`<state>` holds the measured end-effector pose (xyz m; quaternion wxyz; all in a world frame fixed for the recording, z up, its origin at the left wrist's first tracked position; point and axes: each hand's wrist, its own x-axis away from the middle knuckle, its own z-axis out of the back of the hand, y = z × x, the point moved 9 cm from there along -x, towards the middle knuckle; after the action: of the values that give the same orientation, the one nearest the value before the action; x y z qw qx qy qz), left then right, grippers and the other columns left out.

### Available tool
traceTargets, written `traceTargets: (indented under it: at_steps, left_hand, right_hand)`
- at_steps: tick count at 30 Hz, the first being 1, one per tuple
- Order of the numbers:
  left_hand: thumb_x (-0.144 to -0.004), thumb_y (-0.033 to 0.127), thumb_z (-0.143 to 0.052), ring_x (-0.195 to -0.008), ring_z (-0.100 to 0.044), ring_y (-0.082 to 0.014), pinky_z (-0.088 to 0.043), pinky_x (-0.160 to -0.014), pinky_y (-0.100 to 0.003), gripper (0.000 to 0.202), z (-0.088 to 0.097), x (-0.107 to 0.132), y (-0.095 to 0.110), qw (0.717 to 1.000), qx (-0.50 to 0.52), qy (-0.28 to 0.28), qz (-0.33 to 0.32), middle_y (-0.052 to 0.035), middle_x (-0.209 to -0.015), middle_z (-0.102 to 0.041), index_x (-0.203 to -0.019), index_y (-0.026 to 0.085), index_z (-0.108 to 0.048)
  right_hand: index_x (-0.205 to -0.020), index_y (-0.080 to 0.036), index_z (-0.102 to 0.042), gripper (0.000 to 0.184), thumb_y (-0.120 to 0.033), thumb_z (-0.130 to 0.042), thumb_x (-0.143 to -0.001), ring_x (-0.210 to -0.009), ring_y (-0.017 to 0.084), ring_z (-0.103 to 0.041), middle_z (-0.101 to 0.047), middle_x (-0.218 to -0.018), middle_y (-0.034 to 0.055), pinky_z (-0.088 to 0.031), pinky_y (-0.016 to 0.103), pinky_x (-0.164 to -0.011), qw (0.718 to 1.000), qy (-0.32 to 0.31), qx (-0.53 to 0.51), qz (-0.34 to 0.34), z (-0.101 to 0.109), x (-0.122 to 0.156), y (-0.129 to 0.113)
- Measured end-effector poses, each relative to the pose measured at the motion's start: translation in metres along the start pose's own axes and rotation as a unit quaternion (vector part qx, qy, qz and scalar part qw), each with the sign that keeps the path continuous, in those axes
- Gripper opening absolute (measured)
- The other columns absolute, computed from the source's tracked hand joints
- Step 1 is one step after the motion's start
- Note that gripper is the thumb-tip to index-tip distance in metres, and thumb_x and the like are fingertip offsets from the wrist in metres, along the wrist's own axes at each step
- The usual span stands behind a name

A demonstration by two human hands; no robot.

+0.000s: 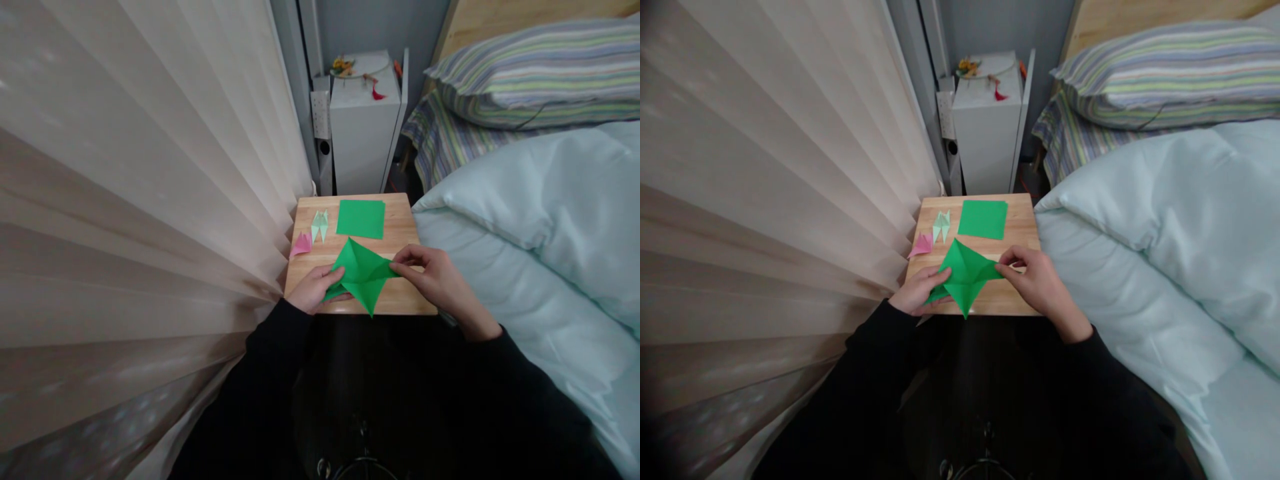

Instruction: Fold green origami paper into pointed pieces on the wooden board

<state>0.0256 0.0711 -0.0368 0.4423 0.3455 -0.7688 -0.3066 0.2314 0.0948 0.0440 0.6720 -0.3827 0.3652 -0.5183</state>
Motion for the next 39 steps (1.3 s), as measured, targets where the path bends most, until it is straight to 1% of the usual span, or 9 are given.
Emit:
traceTargets:
  at_steps: [7, 13, 16, 21, 25, 29, 32, 35, 39]
  left_hand:
    - [-0.081, 0.036, -0.087, -0.082, -0.076, -0.0202, -0.062, -0.071, -0.03, 0.036, 0.006, 0.002, 0.014, 1.0, -0.008, 0.014, -0.022, -0.0099, -0.099, -0.081, -0.109, 0.017, -0.077]
    - [-0.07, 0.007, -0.087, -0.093, -0.078, -0.0203, -0.064, -0.081, -0.031, 0.057, 0.005, 0.005, 0.022, 1.0, 0.02, -0.021, -0.006, -0.0091, -0.112, -0.08, -0.123, 0.019, -0.073]
    - [-0.07, 0.003, -0.082, -0.091, -0.079, -0.0218, -0.065, -0.082, -0.034, 0.057, 0.009, 0.004, 0.022, 0.998, 0.052, -0.035, 0.001, -0.0089, -0.107, -0.08, -0.124, 0.019, -0.072]
    - [-0.079, 0.008, -0.075, -0.087, -0.08, -0.0213, -0.064, -0.086, -0.036, 0.048, 0.021, -0.002, 0.018, 0.996, 0.087, 0.01, 0.005, -0.0109, -0.11, -0.08, -0.125, 0.016, -0.071]
    - [-0.077, 0.006, -0.073, -0.086, -0.078, -0.0189, -0.063, -0.085, -0.034, 0.045, 0.021, -0.006, 0.016, 0.991, 0.117, 0.06, -0.002, -0.0104, -0.11, -0.079, -0.121, 0.014, -0.071]
    - [-0.087, 0.021, -0.073, -0.083, -0.077, -0.0197, -0.064, -0.083, -0.037, 0.031, 0.022, -0.004, 0.004, 0.974, 0.173, 0.146, 0.011, -0.0111, -0.105, -0.077, -0.117, 0.015, -0.067]
    - [-0.084, 0.032, -0.082, -0.096, -0.077, -0.0243, -0.064, -0.087, -0.045, 0.07, 0.011, -0.002, 0.005, 0.985, 0.116, 0.128, -0.021, -0.0115, -0.12, -0.074, -0.146, 0.024, -0.05]
    - [-0.073, 0.028, -0.093, -0.102, -0.075, -0.0224, -0.061, -0.093, -0.04, 0.119, 0.006, 0.002, 0.014, 0.986, 0.002, 0.138, -0.098, -0.008, -0.115, -0.074, -0.166, 0.031, -0.017]
    - [-0.076, 0.024, -0.089, -0.097, -0.075, -0.0196, -0.061, -0.088, -0.033, 0.133, -0.008, 0.002, 0.024, 0.973, -0.106, 0.088, -0.185, -0.0074, -0.117, -0.074, -0.168, 0.033, 0.006]
  right_hand:
    - [-0.095, -0.025, -0.05, 0.031, -0.033, -0.077, -0.08, -0.066, 0.016, -0.065, -0.071, -0.082, -0.0012, -0.054, 0.032, -0.063, 0.996, -0.006, -0.085, -0.019, 0.0, 0.003, 0.01]
    - [-0.119, -0.027, -0.05, 0.035, -0.026, -0.067, -0.089, -0.078, 0.017, -0.071, -0.073, -0.104, 0.0026, -0.061, 0.032, -0.063, 0.979, -0.152, -0.135, -0.023, -0.022, 0.012, -0.004]
    - [-0.125, -0.03, -0.047, 0.039, -0.027, -0.067, -0.09, -0.083, 0.018, -0.073, -0.071, -0.107, 0.0026, -0.063, 0.032, -0.063, 0.97, -0.182, -0.156, -0.032, -0.026, 0.016, -0.004]
    - [-0.119, -0.031, -0.036, 0.052, -0.028, -0.074, -0.085, -0.076, 0.018, -0.075, -0.072, -0.102, 0.0006, -0.064, 0.032, -0.064, 0.975, -0.141, -0.162, -0.05, -0.03, 0.016, 0.003]
    - [-0.126, -0.031, -0.036, 0.048, -0.026, -0.068, -0.089, -0.073, 0.019, -0.076, -0.071, -0.095, -0.0012, -0.065, 0.034, -0.064, 0.974, -0.161, -0.155, -0.033, -0.042, 0.016, -0.001]
    - [-0.132, -0.028, -0.047, 0.042, -0.018, -0.057, -0.092, -0.077, 0.024, -0.077, -0.074, -0.106, 0.0057, -0.065, 0.041, -0.071, 0.997, -0.068, 0.023, 0.017, -0.026, 0.009, -0.001]
    - [-0.135, -0.024, -0.056, 0.045, -0.01, -0.049, -0.093, -0.096, 0.03, -0.077, -0.075, -0.118, 0.0123, -0.063, 0.049, -0.084, 0.983, -0.034, 0.161, 0.081, -0.024, 0.008, -0.008]
    - [-0.141, -0.023, -0.056, 0.051, -0.007, -0.046, -0.094, -0.107, 0.032, -0.075, -0.074, -0.125, 0.0144, -0.06, 0.052, -0.092, 0.972, -0.046, 0.206, 0.101, -0.034, 0.011, -0.01]
    - [-0.148, -0.028, -0.054, 0.06, -0.006, -0.051, -0.092, -0.119, 0.032, -0.071, -0.072, -0.135, 0.0117, -0.058, 0.052, -0.1, 0.976, -0.055, 0.184, 0.104, -0.046, 0.014, -0.01]
